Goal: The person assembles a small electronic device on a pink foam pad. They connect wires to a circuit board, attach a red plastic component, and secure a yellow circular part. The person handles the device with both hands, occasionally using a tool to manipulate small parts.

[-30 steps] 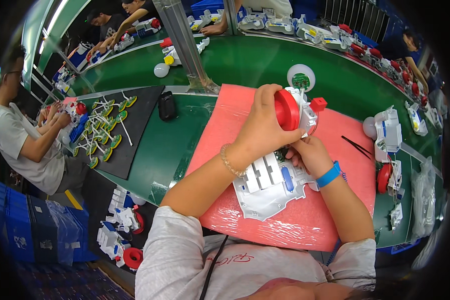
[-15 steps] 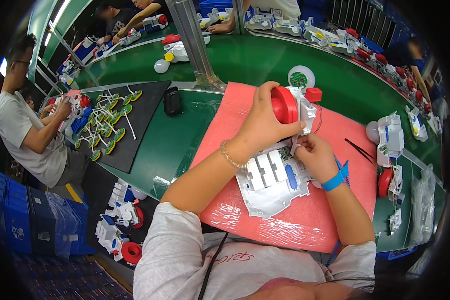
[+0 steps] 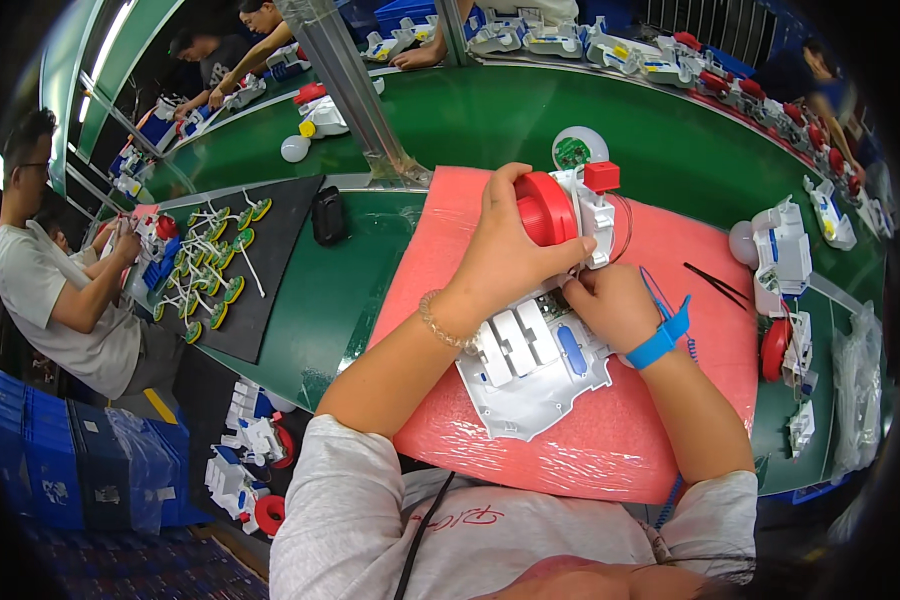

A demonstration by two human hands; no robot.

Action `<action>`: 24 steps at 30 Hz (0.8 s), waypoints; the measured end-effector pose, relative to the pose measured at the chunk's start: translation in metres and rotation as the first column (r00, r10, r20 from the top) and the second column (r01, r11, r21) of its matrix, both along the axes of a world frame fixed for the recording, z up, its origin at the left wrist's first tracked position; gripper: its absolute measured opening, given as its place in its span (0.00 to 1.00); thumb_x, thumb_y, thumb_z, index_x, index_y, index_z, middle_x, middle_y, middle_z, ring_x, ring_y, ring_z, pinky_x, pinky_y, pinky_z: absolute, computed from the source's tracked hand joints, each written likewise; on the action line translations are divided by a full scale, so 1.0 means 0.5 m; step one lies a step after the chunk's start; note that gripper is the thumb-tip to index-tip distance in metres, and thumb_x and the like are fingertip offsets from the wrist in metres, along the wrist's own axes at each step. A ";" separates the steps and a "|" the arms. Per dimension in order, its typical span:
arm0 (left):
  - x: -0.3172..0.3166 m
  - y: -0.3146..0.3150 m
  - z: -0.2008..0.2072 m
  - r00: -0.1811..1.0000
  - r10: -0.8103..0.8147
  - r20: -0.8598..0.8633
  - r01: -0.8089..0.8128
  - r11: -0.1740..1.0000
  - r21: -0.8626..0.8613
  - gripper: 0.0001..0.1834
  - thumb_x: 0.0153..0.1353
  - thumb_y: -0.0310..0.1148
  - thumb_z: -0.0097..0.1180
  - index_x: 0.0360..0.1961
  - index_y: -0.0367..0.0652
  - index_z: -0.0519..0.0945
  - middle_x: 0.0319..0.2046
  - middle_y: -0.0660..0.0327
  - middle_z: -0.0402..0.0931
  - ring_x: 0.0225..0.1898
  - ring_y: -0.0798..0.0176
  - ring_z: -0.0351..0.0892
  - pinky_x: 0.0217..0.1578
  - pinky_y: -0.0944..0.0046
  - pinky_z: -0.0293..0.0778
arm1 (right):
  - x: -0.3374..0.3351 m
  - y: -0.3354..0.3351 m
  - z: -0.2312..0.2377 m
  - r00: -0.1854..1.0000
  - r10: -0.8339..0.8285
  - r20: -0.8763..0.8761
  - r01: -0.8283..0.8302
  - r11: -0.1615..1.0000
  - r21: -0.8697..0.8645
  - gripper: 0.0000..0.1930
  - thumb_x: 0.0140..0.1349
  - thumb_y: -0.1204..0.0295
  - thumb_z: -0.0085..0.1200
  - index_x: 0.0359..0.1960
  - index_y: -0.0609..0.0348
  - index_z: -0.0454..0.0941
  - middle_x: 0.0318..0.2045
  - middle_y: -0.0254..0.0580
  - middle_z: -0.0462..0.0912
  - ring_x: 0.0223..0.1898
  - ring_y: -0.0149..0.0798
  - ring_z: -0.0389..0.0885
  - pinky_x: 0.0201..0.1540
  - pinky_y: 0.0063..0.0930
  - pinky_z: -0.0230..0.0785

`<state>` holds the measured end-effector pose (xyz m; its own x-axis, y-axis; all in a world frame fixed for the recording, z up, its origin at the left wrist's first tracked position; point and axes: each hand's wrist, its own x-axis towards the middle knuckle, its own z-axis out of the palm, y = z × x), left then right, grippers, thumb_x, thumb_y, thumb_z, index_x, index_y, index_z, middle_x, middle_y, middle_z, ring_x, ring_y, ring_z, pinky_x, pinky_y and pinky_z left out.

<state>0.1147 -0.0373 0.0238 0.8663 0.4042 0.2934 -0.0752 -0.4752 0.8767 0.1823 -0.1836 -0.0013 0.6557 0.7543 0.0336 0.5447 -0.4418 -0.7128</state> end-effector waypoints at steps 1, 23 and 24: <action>0.000 0.001 0.000 1.000 -0.001 0.004 0.001 1.000 0.005 0.51 0.36 0.44 0.70 0.55 0.33 0.52 0.51 0.43 0.56 0.53 0.48 0.62 0.50 0.57 0.66 | 0.005 -0.003 -0.008 0.998 0.017 0.055 -0.017 1.000 0.010 0.18 0.55 0.61 0.51 0.21 0.68 0.76 0.13 0.50 0.73 0.15 0.42 0.72 0.22 0.35 0.63; 0.021 0.026 -0.022 0.995 -0.062 -0.074 0.054 0.993 -0.107 0.50 0.37 0.44 0.70 0.55 0.31 0.54 0.50 0.45 0.59 0.50 0.54 0.67 0.46 0.62 0.69 | 0.082 -0.069 -0.002 0.916 0.240 -0.322 -0.216 0.970 0.107 0.08 0.53 0.76 0.53 0.35 0.63 0.79 0.24 0.37 0.79 0.22 0.25 0.73 0.26 0.20 0.66; 0.022 0.027 -0.023 0.994 -0.066 -0.085 0.057 0.993 -0.104 0.50 0.37 0.44 0.70 0.55 0.30 0.53 0.50 0.45 0.60 0.50 0.53 0.67 0.46 0.62 0.70 | 0.080 -0.067 -0.001 0.930 0.244 -0.275 -0.227 0.970 0.093 0.09 0.53 0.76 0.53 0.36 0.63 0.79 0.25 0.38 0.80 0.25 0.27 0.75 0.29 0.20 0.67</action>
<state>0.1258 -0.0237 0.0124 0.9113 0.3727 0.1752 -0.0222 -0.3804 0.9246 0.2221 -0.2171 -0.0017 0.4488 0.8903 -0.0779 0.4010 -0.2785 -0.8727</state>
